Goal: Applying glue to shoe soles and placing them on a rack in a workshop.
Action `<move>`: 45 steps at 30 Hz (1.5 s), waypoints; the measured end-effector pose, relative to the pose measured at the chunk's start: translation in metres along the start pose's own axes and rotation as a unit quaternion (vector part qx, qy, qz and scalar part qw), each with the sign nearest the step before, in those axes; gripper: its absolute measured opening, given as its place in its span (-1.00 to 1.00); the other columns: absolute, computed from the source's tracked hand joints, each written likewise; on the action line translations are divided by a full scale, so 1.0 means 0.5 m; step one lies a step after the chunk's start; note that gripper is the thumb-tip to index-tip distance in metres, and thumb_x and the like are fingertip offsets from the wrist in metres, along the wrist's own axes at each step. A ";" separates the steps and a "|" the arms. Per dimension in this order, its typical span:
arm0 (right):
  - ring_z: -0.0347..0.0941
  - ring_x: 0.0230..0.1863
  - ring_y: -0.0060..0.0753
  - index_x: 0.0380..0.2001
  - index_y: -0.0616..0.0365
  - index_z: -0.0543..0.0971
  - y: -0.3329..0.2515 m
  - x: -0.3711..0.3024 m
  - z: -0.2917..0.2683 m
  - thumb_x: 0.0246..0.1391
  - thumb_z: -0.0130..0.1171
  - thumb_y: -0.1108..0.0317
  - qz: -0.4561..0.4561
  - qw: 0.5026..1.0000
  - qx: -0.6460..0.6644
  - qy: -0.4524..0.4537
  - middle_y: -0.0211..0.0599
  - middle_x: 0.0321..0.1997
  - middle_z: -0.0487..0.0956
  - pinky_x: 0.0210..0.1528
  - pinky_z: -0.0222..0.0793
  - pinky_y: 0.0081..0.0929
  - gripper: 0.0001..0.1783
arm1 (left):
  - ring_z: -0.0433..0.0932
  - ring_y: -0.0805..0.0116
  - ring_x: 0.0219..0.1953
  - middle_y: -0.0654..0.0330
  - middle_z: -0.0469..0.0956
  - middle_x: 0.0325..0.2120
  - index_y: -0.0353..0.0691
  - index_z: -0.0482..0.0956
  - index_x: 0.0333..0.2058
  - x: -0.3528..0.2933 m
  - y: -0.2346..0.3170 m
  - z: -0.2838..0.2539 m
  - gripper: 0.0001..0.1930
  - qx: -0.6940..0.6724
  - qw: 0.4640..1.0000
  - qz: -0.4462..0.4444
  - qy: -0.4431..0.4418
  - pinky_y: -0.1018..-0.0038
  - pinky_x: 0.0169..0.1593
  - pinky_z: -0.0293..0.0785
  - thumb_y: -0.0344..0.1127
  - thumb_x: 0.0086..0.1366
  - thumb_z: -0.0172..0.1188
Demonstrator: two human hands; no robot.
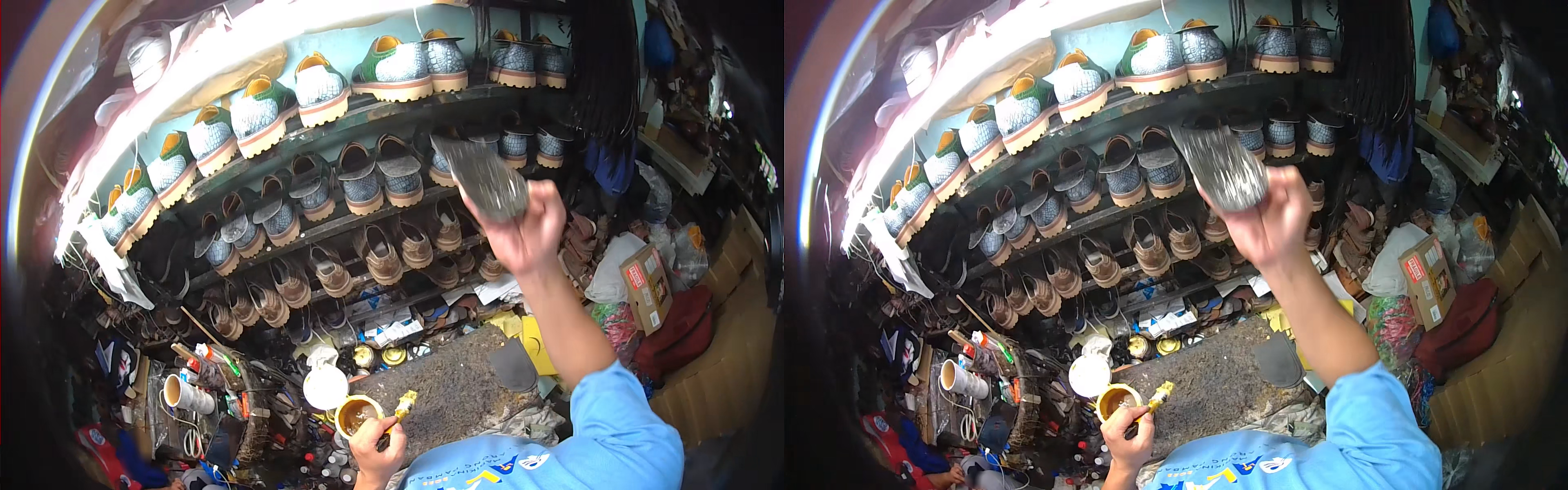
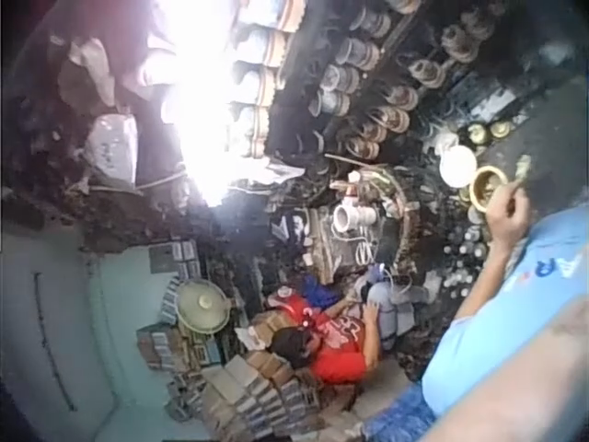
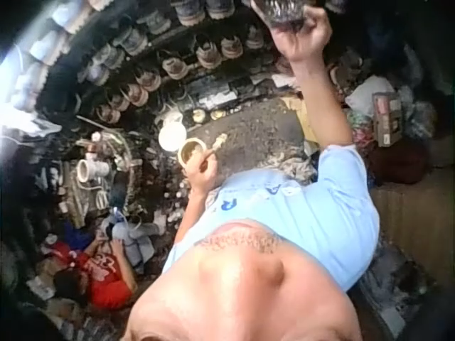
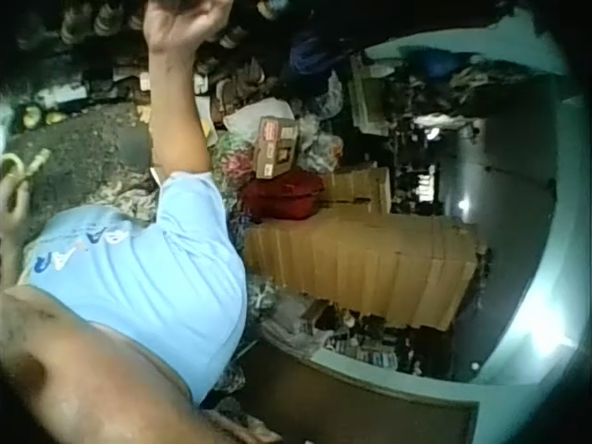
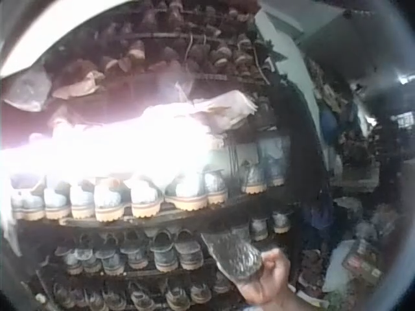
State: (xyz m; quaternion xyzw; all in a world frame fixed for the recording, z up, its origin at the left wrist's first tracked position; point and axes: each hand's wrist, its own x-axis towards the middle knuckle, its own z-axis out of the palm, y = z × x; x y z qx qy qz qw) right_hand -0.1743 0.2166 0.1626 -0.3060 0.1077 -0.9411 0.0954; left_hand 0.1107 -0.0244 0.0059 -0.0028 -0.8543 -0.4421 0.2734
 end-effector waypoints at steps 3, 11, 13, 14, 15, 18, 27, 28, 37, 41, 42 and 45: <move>0.49 0.24 0.16 -0.05 0.53 0.50 0.001 0.162 0.040 0.15 0.03 0.22 -0.023 0.999 0.030 -0.019 0.23 0.14 0.55 0.31 0.44 0.22 -0.50 | 0.60 0.20 -0.53 0.07 0.60 -0.58 -0.38 0.68 -0.41 0.007 0.013 0.000 -0.92 0.012 1.000 -0.006 0.005 0.40 -0.37 0.47 -0.52 0.08 0.31; 0.53 0.09 0.12 -0.08 0.50 0.44 0.050 0.475 0.102 0.08 -0.02 0.28 -0.115 0.989 -0.045 0.079 0.18 -0.03 0.56 0.27 0.43 0.29 -0.54 | 0.61 0.19 -0.52 0.05 0.60 -0.57 -0.38 0.68 -0.40 -0.003 0.009 -0.008 -0.91 0.026 0.999 -0.040 0.011 0.40 -0.36 0.48 -0.51 0.08 0.32; 0.52 0.11 0.13 -0.09 0.49 0.44 0.047 0.492 0.093 0.05 -0.02 0.28 -0.124 0.988 -0.074 0.061 0.17 -0.02 0.54 0.31 0.40 0.30 -0.54 | 0.61 0.17 -0.52 0.05 0.60 -0.57 -0.38 0.68 -0.41 -0.004 0.007 -0.013 -0.91 0.029 0.999 -0.040 0.017 0.40 -0.36 0.48 -0.51 0.07 0.32; 0.53 0.06 0.10 -0.15 0.42 0.47 0.044 0.498 0.086 0.05 0.01 0.25 -0.125 0.986 -0.093 0.064 0.12 -0.06 0.56 0.22 0.47 0.27 -0.58 | 0.61 0.16 -0.52 0.04 0.60 -0.57 -0.38 0.68 -0.41 -0.004 0.006 -0.014 -0.91 0.031 0.999 -0.037 0.021 0.39 -0.36 0.49 -0.51 0.07 0.32; 0.55 0.00 0.07 -0.21 0.34 0.49 0.040 0.502 0.078 0.05 0.03 0.21 -0.127 0.983 -0.113 0.068 0.06 -0.11 0.57 0.13 0.54 0.23 -0.62 | 0.61 0.16 -0.52 0.04 0.60 -0.57 -0.38 0.68 -0.41 -0.004 0.002 -0.016 -0.91 0.030 0.999 -0.039 0.022 0.39 -0.36 0.49 -0.51 0.07 0.32; 0.50 0.07 0.03 -0.17 0.32 0.48 0.050 0.501 0.066 0.05 0.06 0.22 -0.126 0.977 -0.141 0.093 0.01 -0.07 0.51 0.17 0.52 0.22 -0.62 | 0.61 0.16 -0.52 0.05 0.61 -0.57 -0.38 0.67 -0.42 -0.004 -0.006 -0.018 -0.92 0.037 0.998 -0.038 0.029 0.39 -0.36 0.49 -0.51 0.07 0.33; 0.50 0.06 0.13 -0.19 0.35 0.42 0.081 0.497 0.096 0.05 0.07 0.25 -0.133 0.973 -0.155 0.109 0.04 -0.08 0.47 0.17 0.53 0.30 -0.63 | 0.61 0.16 -0.51 0.05 0.61 -0.57 -0.37 0.68 -0.40 0.000 -0.021 -0.010 -0.91 0.008 0.999 -0.041 0.026 0.38 -0.36 0.49 -0.50 0.08 0.32; 0.48 0.11 0.12 -0.13 0.41 0.43 0.089 0.496 0.106 0.07 0.03 0.27 -0.128 0.972 -0.165 0.112 0.09 -0.03 0.47 0.21 0.50 0.28 -0.60 | 0.61 0.16 -0.51 0.06 0.61 -0.57 -0.37 0.68 -0.40 0.000 -0.023 -0.010 -0.91 0.007 0.999 -0.039 0.023 0.39 -0.36 0.49 -0.50 0.08 0.32; 0.45 0.16 0.14 -0.11 0.46 0.41 0.047 0.579 0.062 0.11 0.02 0.32 -0.110 0.977 -0.159 0.092 0.15 -0.05 0.48 0.30 0.44 0.29 -0.62 | 0.61 0.17 -0.51 0.07 0.61 -0.56 -0.36 0.68 -0.41 -0.006 -0.025 -0.013 -0.91 0.004 0.999 -0.037 0.026 0.39 -0.35 0.49 -0.49 0.07 0.33; 0.47 0.17 0.17 -0.13 0.42 0.43 0.041 0.618 0.052 0.27 0.06 0.31 -0.094 0.976 -0.124 0.152 0.14 -0.02 0.52 0.26 0.49 0.24 -0.69 | 0.63 0.09 -0.48 0.04 0.63 -0.53 -0.34 0.67 -0.38 -0.010 -0.029 -0.017 -0.90 0.017 0.999 -0.030 0.021 0.34 -0.34 0.53 -0.50 0.08 0.33; 0.47 0.17 0.18 -0.14 0.40 0.43 0.039 0.622 0.047 0.32 0.07 0.31 -0.089 0.975 -0.112 0.171 0.14 -0.01 0.53 0.25 0.50 0.22 -0.71 | 0.63 0.09 -0.48 0.04 0.63 -0.53 -0.34 0.67 -0.38 -0.009 -0.029 -0.016 -0.90 0.017 0.999 -0.031 0.021 0.34 -0.34 0.53 -0.50 0.08 0.33; 0.45 0.24 0.08 -0.01 0.38 0.45 0.114 0.581 0.023 0.33 0.18 0.21 -0.207 0.557 -0.801 0.075 0.08 0.01 0.57 0.18 0.58 0.04 -0.59 | 0.63 0.09 -0.48 0.05 0.63 -0.52 -0.34 0.67 -0.38 -0.012 -0.028 -0.031 -0.90 0.034 0.998 -0.053 0.030 0.34 -0.34 0.53 -0.50 0.08 0.34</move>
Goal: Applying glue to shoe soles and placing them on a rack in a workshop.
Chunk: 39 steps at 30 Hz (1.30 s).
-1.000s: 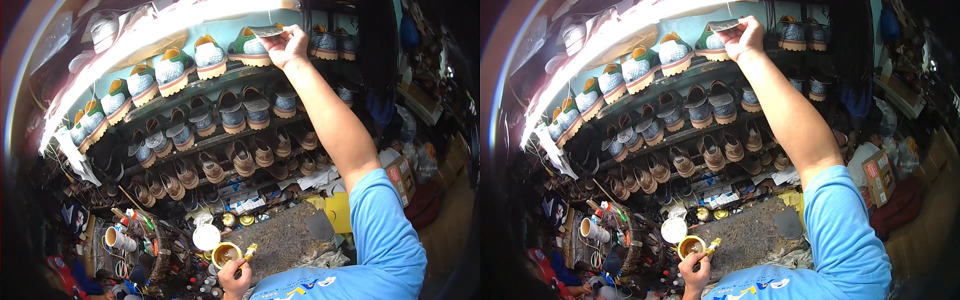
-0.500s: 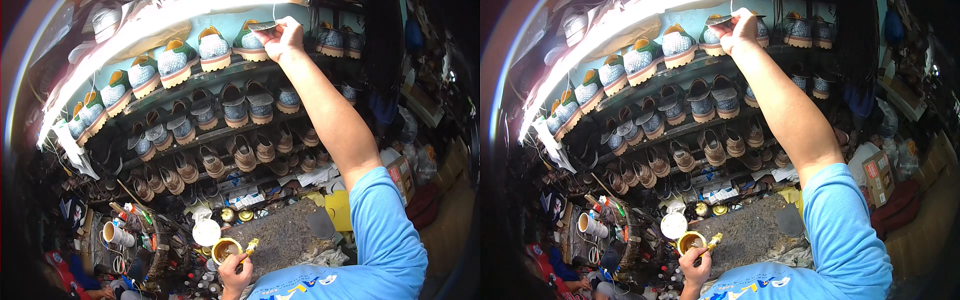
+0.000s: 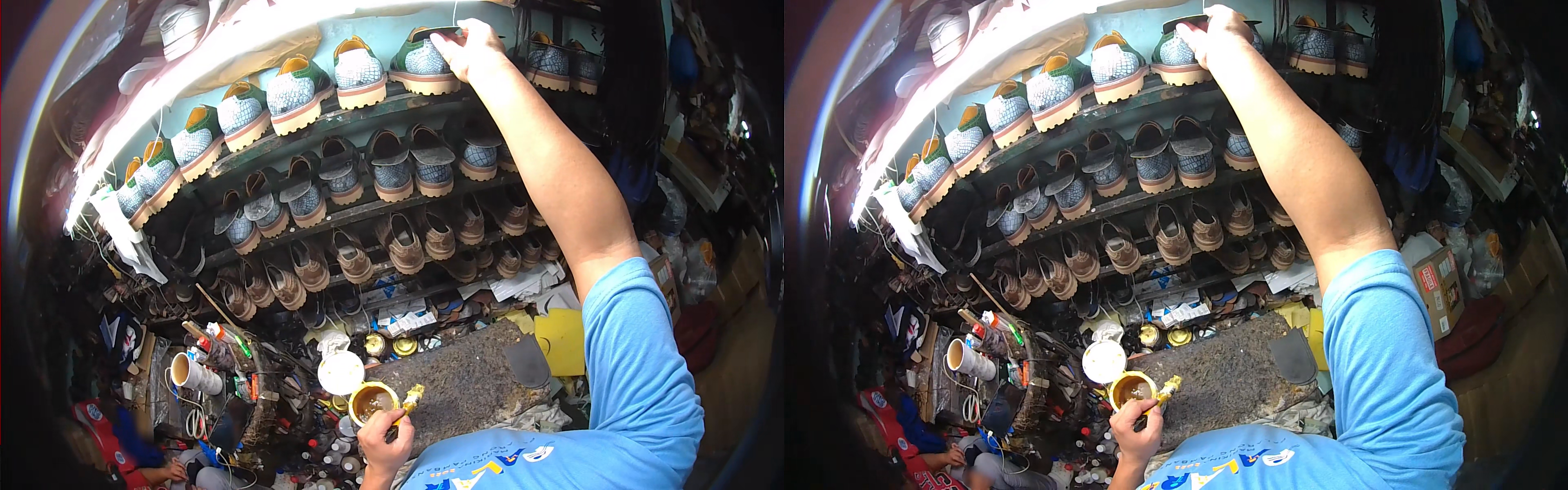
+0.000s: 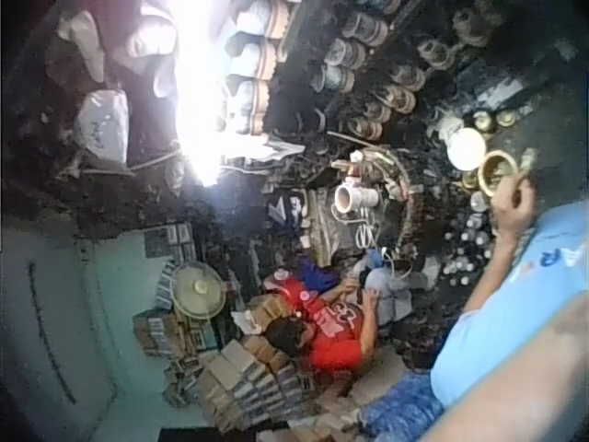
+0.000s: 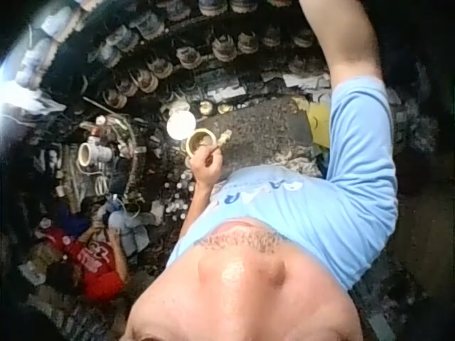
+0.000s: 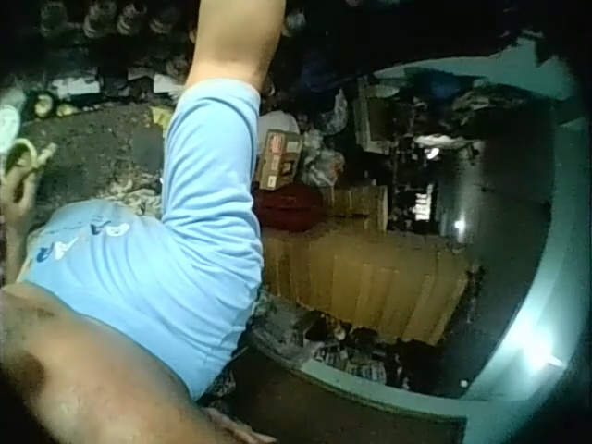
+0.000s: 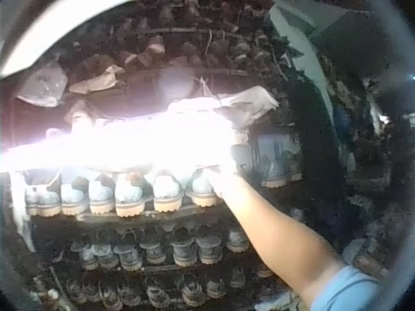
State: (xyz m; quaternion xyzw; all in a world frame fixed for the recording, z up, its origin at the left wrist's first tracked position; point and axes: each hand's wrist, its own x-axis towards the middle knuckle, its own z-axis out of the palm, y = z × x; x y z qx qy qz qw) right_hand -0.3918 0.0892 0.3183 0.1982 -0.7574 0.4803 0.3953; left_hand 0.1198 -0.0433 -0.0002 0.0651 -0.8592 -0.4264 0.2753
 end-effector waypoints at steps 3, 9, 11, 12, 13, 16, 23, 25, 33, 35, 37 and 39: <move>0.45 0.29 -0.15 0.11 0.34 0.45 0.127 0.149 -0.129 0.30 0.26 0.17 0.046 0.996 -0.062 -0.032 -0.08 0.06 0.62 0.17 0.57 -0.21 -0.50 | 0.64 0.10 -0.47 0.05 0.63 -0.52 -0.35 0.67 -0.38 0.026 0.010 0.038 -0.90 -0.049 0.997 0.054 -0.036 0.35 -0.34 0.54 -0.49 0.08 0.34; 0.49 0.20 -0.32 0.20 0.21 0.42 -0.109 -0.014 -0.063 0.30 0.20 0.24 0.325 0.750 0.567 0.098 -0.20 0.10 0.61 0.19 0.47 -0.37 -0.52 | 0.62 0.19 -0.51 0.06 0.62 -0.55 -0.38 0.68 -0.40 -0.007 0.002 0.007 -0.91 -0.025 1.000 0.012 0.007 0.40 -0.36 0.49 -0.50 0.08 0.32; 0.50 0.15 -0.25 0.18 0.19 0.43 -0.119 -0.028 -0.089 0.35 0.08 0.21 0.264 0.759 0.589 0.077 -0.17 0.08 0.59 0.11 0.48 -0.32 -0.57 | 0.62 0.20 -0.51 0.06 0.62 -0.55 -0.38 0.68 -0.40 -0.011 0.006 0.007 -0.91 -0.021 1.000 0.021 0.004 0.40 -0.35 0.50 -0.51 0.08 0.31; 0.50 0.12 -0.22 0.17 0.18 0.43 -0.124 -0.036 -0.099 0.38 0.03 0.19 0.236 0.762 0.599 0.065 -0.16 0.07 0.58 0.07 0.49 -0.30 -0.59 | 0.62 0.20 -0.51 0.06 0.62 -0.55 -0.38 0.68 -0.40 -0.013 0.007 0.006 -0.91 -0.021 1.000 0.019 0.000 0.40 -0.35 0.50 -0.51 0.08 0.31; 0.51 0.09 -0.19 0.16 0.17 0.44 -0.122 -0.044 -0.105 0.40 -0.03 0.17 0.210 0.764 0.607 0.054 -0.15 0.07 0.56 0.03 0.50 -0.28 -0.60 | 0.63 0.20 -0.51 0.06 0.63 -0.55 -0.38 0.67 -0.40 -0.014 0.009 0.008 -0.91 -0.020 1.000 0.019 -0.001 0.41 -0.35 0.51 -0.51 0.08 0.31; 0.52 0.00 -0.10 0.13 0.14 0.45 -0.102 -0.049 -0.133 0.48 -0.20 0.12 0.149 0.767 0.624 0.030 -0.12 0.04 0.53 -0.08 0.53 -0.21 -0.60 | 0.64 0.27 -0.50 0.08 0.64 -0.55 -0.39 0.67 -0.42 -0.006 0.016 0.012 -0.94 -0.023 0.999 0.022 -0.015 0.44 -0.34 0.52 -0.54 0.10 0.30; 0.58 0.05 -0.22 0.15 0.46 0.48 -0.040 -0.564 -0.322 0.38 0.09 0.26 0.161 0.887 0.375 -0.217 0.06 0.09 0.58 0.06 0.44 -0.44 -0.53 | 0.46 0.55 -0.53 0.22 0.58 -0.53 -0.45 0.65 -0.31 0.050 -0.019 -0.085 -0.93 0.006 0.990 0.027 0.139 0.59 -0.42 0.37 -0.57 0.28 0.21; 0.54 -0.28 -0.57 -0.27 0.34 0.69 0.059 -0.716 -0.401 0.16 0.35 0.46 0.143 0.959 0.101 -0.223 -0.35 -0.27 0.69 -0.19 0.44 -0.59 -0.86 | 0.42 0.61 -0.54 0.26 0.57 -0.52 -0.46 0.64 -0.33 0.071 -0.023 -0.119 -0.92 0.032 0.992 -0.044 0.110 0.62 -0.44 0.32 -0.54 0.33 0.21; 0.54 -0.13 -0.24 -0.06 0.33 0.67 0.128 -1.031 -0.522 -0.10 0.56 0.24 0.332 0.871 -0.236 -0.275 -0.14 -0.17 0.62 -0.06 0.43 -0.36 -0.45 | 0.48 0.60 -0.58 0.24 0.58 -0.65 -0.35 0.66 -0.40 0.094 -0.087 -0.079 -0.86 0.120 0.986 -0.096 -0.058 0.54 -0.46 0.41 -0.40 0.34 0.29; 0.48 0.04 -0.01 0.11 0.29 0.61 0.126 -1.043 -0.526 -0.22 0.60 0.18 0.315 0.848 -0.283 -0.319 -0.07 -0.03 0.55 0.12 0.37 -0.18 -0.22 | 0.38 0.67 -0.59 0.31 0.52 -0.67 -0.34 0.66 -0.40 0.082 -0.113 -0.067 -0.81 0.065 0.986 -0.152 -0.030 0.56 -0.49 0.31 -0.36 0.39 0.27; 0.49 0.01 0.00 0.10 0.29 0.62 0.123 -1.030 -0.523 -0.22 0.60 0.19 0.350 0.829 -0.281 -0.335 -0.07 -0.05 0.55 0.10 0.38 -0.19 -0.23 | 0.30 0.63 -0.74 0.31 0.45 -0.72 -0.29 0.59 -0.42 0.093 -0.131 -0.100 -0.77 -0.154 0.925 -0.347 -0.007 0.58 -0.64 0.17 -0.30 0.42 0.21; 0.52 -0.08 -0.05 0.10 0.27 0.63 0.132 -1.032 -0.535 -0.22 0.59 0.24 0.372 0.821 -0.270 -0.337 -0.09 -0.13 0.56 0.01 0.43 -0.24 -0.27 | 0.20 0.57 -0.83 0.30 0.39 -0.77 -0.26 0.59 -0.40 0.111 -0.144 -0.148 -0.72 -0.305 0.848 -0.430 0.042 0.59 -0.75 0.06 -0.22 0.46 0.13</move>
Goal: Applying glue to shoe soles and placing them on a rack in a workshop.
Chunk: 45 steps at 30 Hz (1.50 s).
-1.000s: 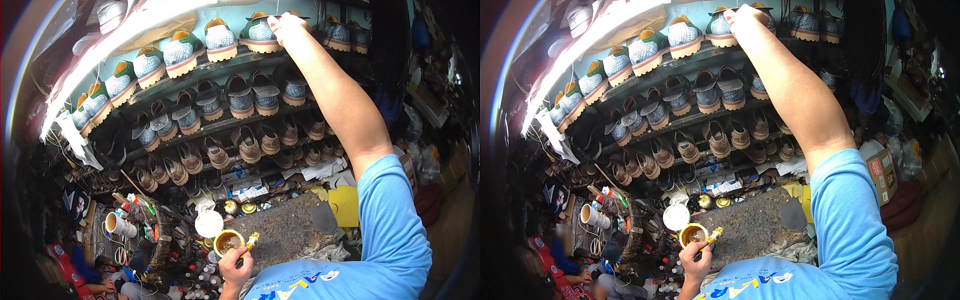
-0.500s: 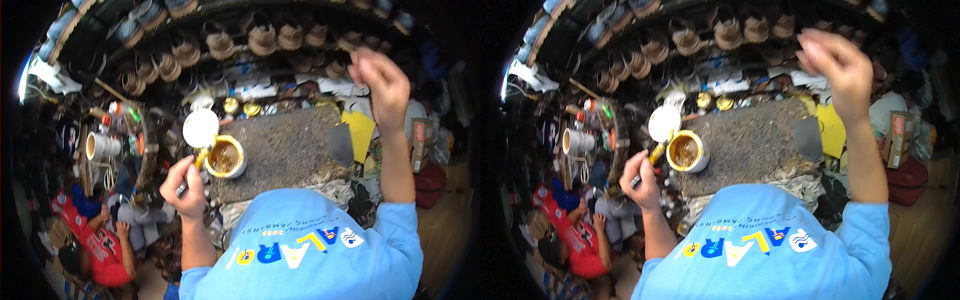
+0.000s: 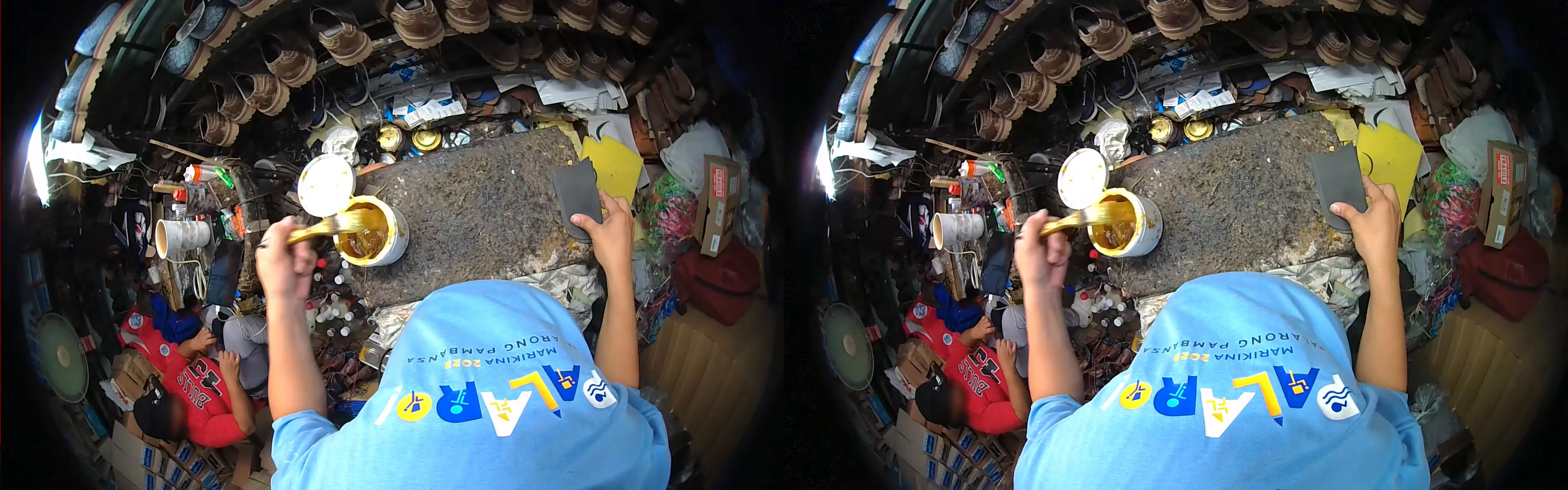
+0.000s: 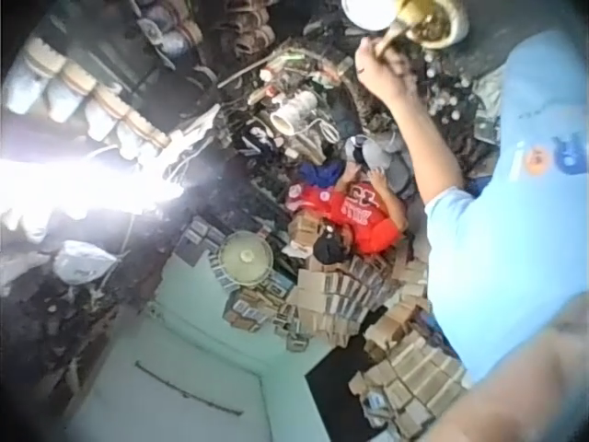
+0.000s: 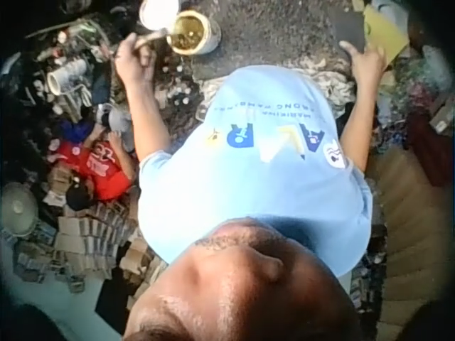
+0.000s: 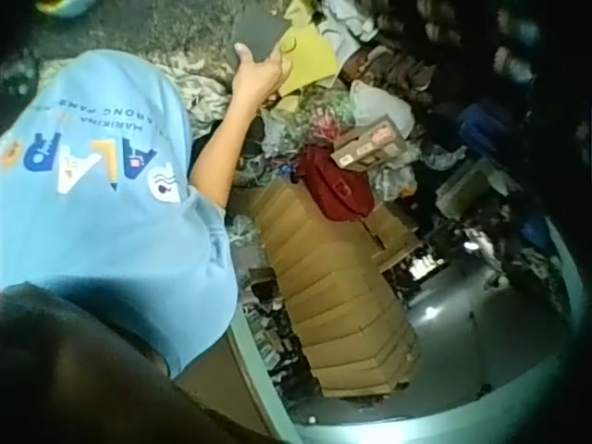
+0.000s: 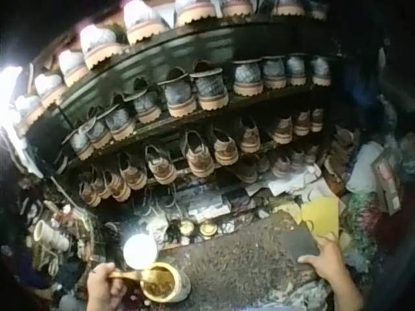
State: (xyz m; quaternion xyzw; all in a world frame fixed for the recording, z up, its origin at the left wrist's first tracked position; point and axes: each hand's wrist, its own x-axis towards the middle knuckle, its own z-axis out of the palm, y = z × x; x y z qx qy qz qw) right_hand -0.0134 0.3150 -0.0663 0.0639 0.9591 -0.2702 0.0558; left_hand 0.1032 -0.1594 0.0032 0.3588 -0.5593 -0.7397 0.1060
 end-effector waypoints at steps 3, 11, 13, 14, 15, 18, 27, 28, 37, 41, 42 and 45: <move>0.55 -0.21 -0.17 0.01 0.29 0.66 0.010 0.005 -0.001 -0.16 0.55 0.30 0.008 0.998 0.068 0.011 -0.11 -0.18 0.59 -0.09 0.46 -0.32 -0.40 | 0.12 0.57 -0.86 0.34 0.32 -0.81 -0.22 0.60 -0.38 0.017 0.032 -0.088 -0.67 -0.194 0.976 -0.071 -0.075 0.59 -0.77 0.03 -0.15 0.49 0.04; 0.48 -0.53 -0.60 -0.17 0.26 0.69 0.037 0.003 0.007 0.17 0.38 0.35 -0.051 0.973 0.187 0.123 -0.35 -0.44 0.67 -0.46 0.42 -0.51 -0.77 | 0.12 0.60 -0.89 0.35 0.26 -0.85 -0.20 0.56 -0.39 -0.019 0.053 -0.119 -0.67 -0.219 0.967 -0.076 -0.103 0.61 -0.82 -0.01 -0.12 0.48 0.03; 0.47 -0.51 -0.72 -0.16 0.19 0.69 -0.002 -0.005 -0.001 0.17 0.37 0.35 0.041 0.933 0.358 0.002 -0.44 -0.41 0.67 -0.49 0.39 -0.64 -0.80 | 0.13 0.61 -0.89 0.33 0.29 -0.83 -0.23 0.51 -0.44 -0.025 0.017 -0.113 -0.66 -0.020 0.991 -0.127 -0.042 0.64 -0.81 0.04 -0.14 0.48 0.02; 0.45 -0.51 -0.77 -0.16 0.14 0.69 -0.029 -0.010 0.006 0.18 0.37 0.34 0.047 0.929 0.366 -0.024 -0.50 -0.41 0.65 -0.53 0.36 -0.72 -0.80 | 0.13 0.60 -0.89 0.32 0.31 -0.82 -0.24 0.51 -0.44 -0.043 0.005 -0.099 -0.66 0.007 0.984 -0.142 -0.109 0.64 -0.81 0.04 -0.16 0.47 0.02; 0.45 -0.53 -0.75 -0.16 0.16 0.69 -0.057 -0.014 0.024 0.18 0.38 0.32 0.041 0.922 0.382 -0.047 -0.49 -0.42 0.65 -0.55 0.36 -0.70 -0.79 | 0.13 0.59 -0.90 0.30 0.33 -0.81 -0.24 0.51 -0.45 -0.057 -0.004 -0.082 -0.67 0.034 0.972 -0.155 -0.175 0.64 -0.81 0.05 -0.18 0.47 0.02; 0.54 -0.47 -0.68 -0.16 0.24 0.70 -0.120 -0.022 0.064 0.16 0.40 0.33 0.017 0.918 0.371 -0.138 -0.36 -0.37 0.71 -0.47 0.44 -0.62 -0.75 | 0.29 0.51 -0.85 0.17 0.45 -0.76 -0.31 0.49 -0.32 -0.063 0.084 -0.015 -0.65 -0.208 0.954 0.001 -0.216 0.61 -0.78 0.20 -0.17 0.53 -0.12; 0.63 -0.30 -0.09 -0.22 0.20 0.68 -0.118 -0.012 0.167 0.11 0.39 0.29 -0.239 0.962 0.127 0.025 -0.17 -0.27 0.64 -0.31 0.54 -0.24 -0.76 | 0.53 0.47 -0.65 0.00 0.63 -0.50 -0.43 0.57 -0.07 -0.077 0.081 0.123 -0.65 -0.161 0.973 0.109 -0.121 0.66 -0.62 0.40 -0.20 0.45 0.04; 0.63 -0.30 -0.09 -0.22 0.20 0.68 -0.112 -0.021 0.162 0.11 0.39 0.29 -0.234 0.964 0.124 0.027 -0.17 -0.27 0.64 -0.31 0.54 -0.24 -0.76 | 0.54 0.46 -0.63 0.02 0.64 -0.49 -0.42 0.61 -0.11 -0.075 0.049 0.156 -0.71 -0.078 0.980 0.124 -0.136 0.64 -0.58 0.42 -0.28 0.39 0.11; 0.47 -0.39 -0.31 -0.30 0.10 0.71 -0.069 -0.117 0.121 -0.05 0.46 0.28 -0.409 0.909 0.076 0.024 -0.40 -0.43 0.45 -0.37 0.43 -0.36 -0.77 | 0.63 0.28 -0.51 -0.01 0.63 -0.55 -0.38 0.69 -0.38 -0.051 -0.158 0.352 -0.86 0.394 0.798 0.383 -0.246 0.42 -0.37 0.51 -0.42 0.16 0.25; 0.41 -0.44 -0.29 -0.26 0.14 0.73 -0.062 -0.114 0.125 -0.08 0.48 0.30 -0.401 0.909 0.108 0.041 -0.40 -0.48 0.45 -0.42 0.37 -0.35 -0.72 | 0.65 0.20 -0.51 -0.03 0.60 -0.58 -0.39 0.68 -0.41 -0.103 -0.125 0.389 -0.88 0.411 0.799 0.288 -0.331 0.33 -0.35 0.53 -0.43 0.14 0.27; 0.41 -0.44 -0.29 -0.26 0.14 0.73 -0.059 -0.112 0.127 -0.07 0.47 0.29 -0.398 0.910 0.109 0.041 -0.39 -0.48 0.44 -0.43 0.37 -0.34 -0.72 | 0.65 0.16 -0.51 -0.03 0.59 -0.58 -0.39 0.67 -0.42 -0.115 -0.129 0.409 -0.89 0.422 0.782 0.314 -0.336 0.33 -0.35 0.53 -0.44 0.15 0.27; 0.45 -0.35 -0.31 -0.28 0.13 0.71 -0.062 -0.115 0.120 -0.06 0.42 0.28 -0.389 0.915 0.105 0.020 -0.40 -0.43 0.45 -0.32 0.44 -0.35 -0.75 | 0.63 0.13 -0.54 -0.04 0.61 -0.57 -0.39 0.65 -0.42 -0.090 -0.137 0.428 -0.91 0.463 0.757 0.369 -0.277 0.31 -0.39 0.52 -0.46 0.16 0.26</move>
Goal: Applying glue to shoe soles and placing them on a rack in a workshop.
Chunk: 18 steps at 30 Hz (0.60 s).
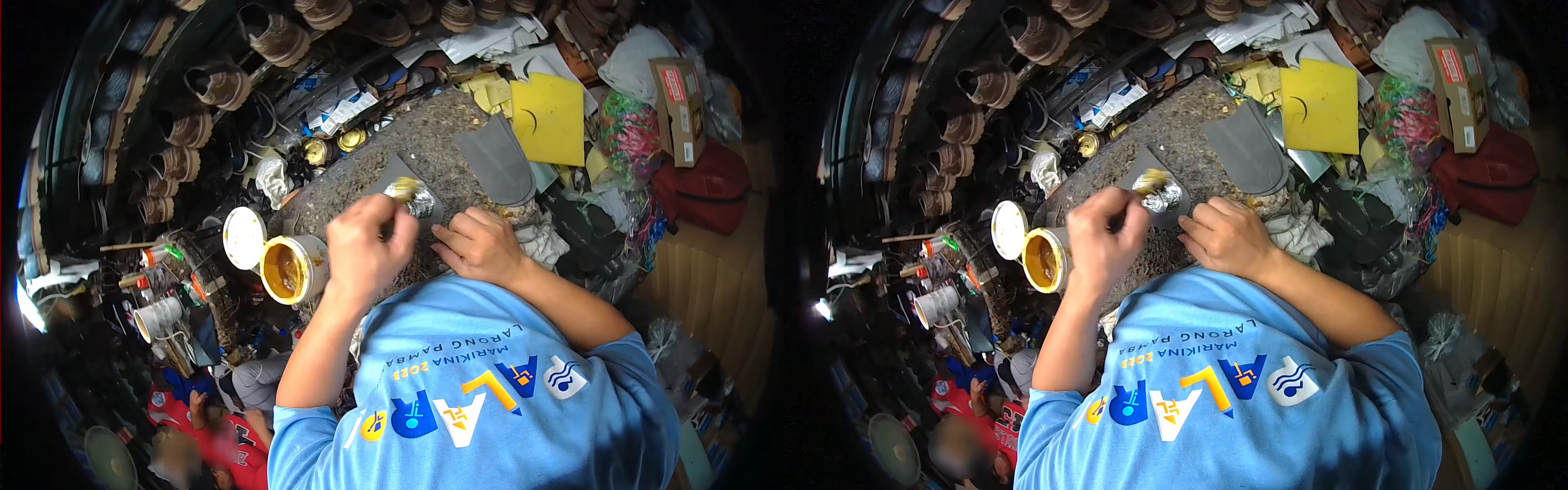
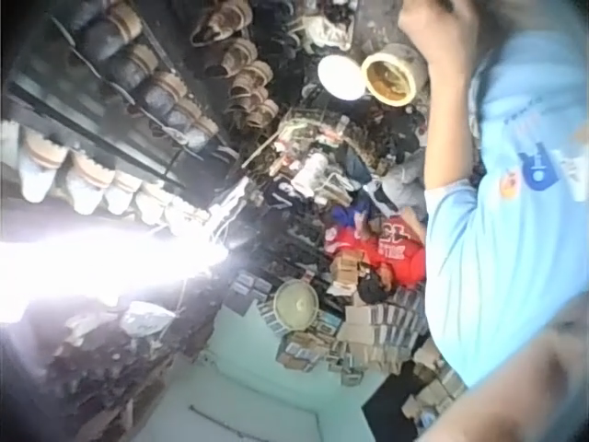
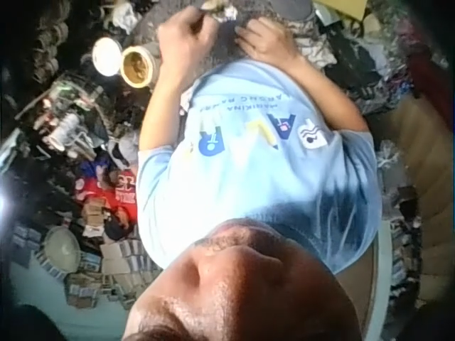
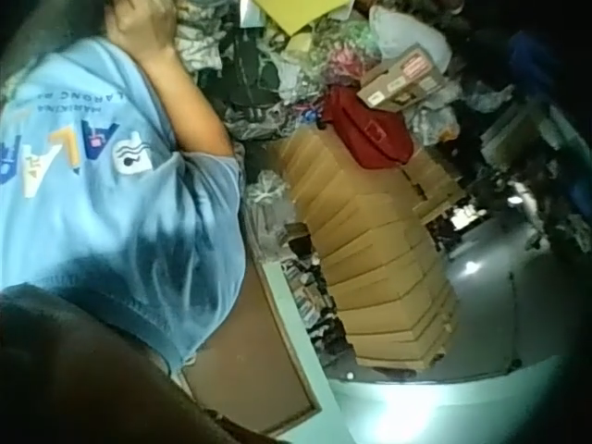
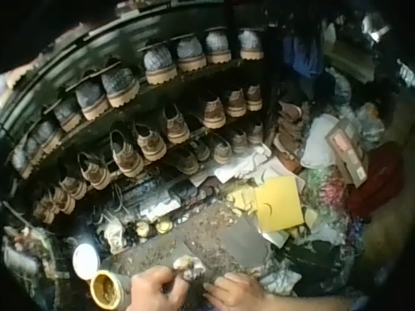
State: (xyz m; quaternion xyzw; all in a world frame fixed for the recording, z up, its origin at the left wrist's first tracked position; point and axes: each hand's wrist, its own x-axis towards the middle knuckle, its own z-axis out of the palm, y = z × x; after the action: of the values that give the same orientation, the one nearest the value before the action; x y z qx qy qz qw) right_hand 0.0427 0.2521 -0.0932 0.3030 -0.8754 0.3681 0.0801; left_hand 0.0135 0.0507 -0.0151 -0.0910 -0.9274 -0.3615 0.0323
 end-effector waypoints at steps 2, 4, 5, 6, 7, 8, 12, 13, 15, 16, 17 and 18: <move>0.45 -0.35 -0.31 -0.29 0.12 0.72 0.007 -0.003 0.001 -0.07 0.42 0.28 0.005 1.000 0.008 0.005 -0.41 -0.43 0.45 -0.32 0.45 -0.35 -0.75 | 0.63 0.22 -0.54 -0.01 0.62 -0.58 -0.41 0.64 -0.44 0.001 0.013 -0.019 -0.89 -0.001 0.996 -0.078 -0.051 0.36 -0.39 0.52 -0.46 0.17 0.23; 0.46 -0.35 -0.32 -0.30 0.11 0.72 0.010 -0.005 0.003 -0.08 0.41 0.28 0.003 1.000 0.018 0.010 -0.42 -0.44 0.46 -0.32 0.45 -0.36 -0.76 | 0.63 0.26 -0.55 -0.01 0.61 -0.60 -0.42 0.65 -0.45 -0.005 0.041 -0.019 -0.89 -0.039 0.995 -0.051 -0.080 0.38 -0.39 0.52 -0.47 0.16 0.21; 0.46 -0.35 -0.33 -0.31 0.10 0.72 0.010 -0.006 0.005 -0.07 0.41 0.27 0.003 1.000 0.013 0.013 -0.43 -0.44 0.46 -0.32 0.45 -0.36 -0.76 | 0.63 0.29 -0.55 -0.02 0.60 -0.61 -0.42 0.65 -0.44 -0.004 0.044 -0.002 -0.88 -0.027 0.996 -0.036 -0.071 0.38 -0.40 0.51 -0.47 0.17 0.21; 0.46 -0.34 -0.34 -0.32 0.10 0.71 0.010 -0.007 0.006 -0.07 0.40 0.26 0.003 1.000 0.007 0.017 -0.44 -0.43 0.46 -0.32 0.45 -0.37 -0.77 | 0.63 0.29 -0.55 -0.02 0.60 -0.61 -0.42 0.65 -0.44 0.005 0.037 0.006 -0.88 -0.025 0.996 -0.034 -0.075 0.38 -0.40 0.51 -0.47 0.17 0.21; 0.46 -0.34 -0.34 -0.32 0.10 0.71 0.011 -0.007 0.006 -0.07 0.40 0.26 0.008 1.000 0.008 0.021 -0.44 -0.43 0.46 -0.32 0.45 -0.37 -0.77 | 0.61 0.33 -0.56 0.00 0.60 -0.62 -0.42 0.65 -0.44 0.020 0.029 0.015 -0.88 0.007 0.999 -0.025 -0.038 0.40 -0.41 0.50 -0.46 0.18 0.20; 0.46 -0.34 -0.34 -0.33 0.10 0.71 0.012 -0.006 0.005 -0.07 0.40 0.26 0.003 1.000 0.012 0.017 -0.45 -0.44 0.46 -0.33 0.46 -0.37 -0.78 | 0.60 0.37 -0.57 0.02 0.60 -0.63 -0.42 0.65 -0.43 0.030 0.024 0.019 -0.87 0.039 0.999 -0.016 0.000 0.41 -0.41 0.49 -0.46 0.19 0.20; 0.46 -0.34 -0.36 -0.35 0.10 0.71 0.013 -0.009 0.007 -0.09 0.39 0.25 0.014 1.000 0.015 0.020 -0.46 -0.44 0.46 -0.35 0.47 -0.37 -0.78 | 0.49 0.50 -0.61 0.09 0.55 -0.67 -0.43 0.63 -0.45 0.006 0.051 -0.003 -0.84 -0.011 0.992 -0.077 -0.098 0.45 -0.46 0.42 -0.43 0.25 0.19; 0.45 -0.34 -0.37 -0.37 0.10 0.71 0.014 -0.008 0.007 -0.09 0.38 0.26 0.013 1.000 0.007 0.015 -0.46 -0.44 0.46 -0.35 0.47 -0.37 -0.80 | 0.50 0.47 -0.61 0.07 0.56 -0.67 -0.44 0.63 -0.44 0.010 0.072 0.002 -0.84 -0.025 0.994 -0.054 -0.090 0.44 -0.45 0.43 -0.44 0.25 0.19; 0.43 -0.39 -0.35 -0.36 0.09 0.71 0.017 -0.007 0.013 -0.09 0.40 0.26 0.003 0.999 0.021 0.032 -0.46 -0.47 0.44 -0.39 0.44 -0.37 -0.79 | 0.51 0.45 -0.61 0.06 0.56 -0.66 -0.43 0.63 -0.43 0.026 0.048 0.013 -0.84 0.005 0.997 -0.056 -0.058 0.43 -0.45 0.43 -0.43 0.25 0.19; 0.41 -0.43 -0.34 -0.36 0.09 0.72 0.021 -0.006 0.014 -0.10 0.42 0.26 -0.005 0.998 0.029 0.046 -0.45 -0.50 0.43 -0.44 0.40 -0.37 -0.78 | 0.51 0.44 -0.61 0.05 0.57 -0.66 -0.43 0.64 -0.42 0.040 0.035 0.020 -0.84 0.029 0.998 -0.057 -0.025 0.43 -0.45 0.43 -0.42 0.25 0.20; 0.41 -0.43 -0.34 -0.35 0.09 0.72 0.021 -0.004 0.013 -0.10 0.42 0.26 -0.007 0.998 0.029 0.047 -0.45 -0.50 0.43 -0.44 0.40 -0.39 -0.78 | 0.60 0.05 -0.60 -0.05 0.56 -0.64 -0.36 0.59 -0.50 0.051 0.027 0.020 -0.85 0.051 0.997 -0.062 0.012 0.28 -0.46 0.49 -0.43 0.22 0.25; 0.41 -0.43 -0.34 -0.35 0.09 0.72 0.019 -0.004 0.014 -0.10 0.42 0.26 -0.006 0.998 0.030 0.049 -0.45 -0.50 0.43 -0.44 0.40 -0.39 -0.78 | 0.59 0.10 -0.62 -0.05 0.57 -0.64 -0.38 0.60 -0.49 0.051 0.030 0.007 -0.84 0.051 0.994 -0.098 -0.002 0.29 -0.45 0.49 -0.41 0.22 0.24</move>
State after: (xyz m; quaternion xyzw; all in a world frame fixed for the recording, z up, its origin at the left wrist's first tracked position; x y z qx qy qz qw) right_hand 0.0394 0.2536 -0.1046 0.2921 -0.8572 0.4079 0.1165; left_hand -0.0084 0.0678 -0.0047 0.0012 -0.9491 -0.3149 0.0000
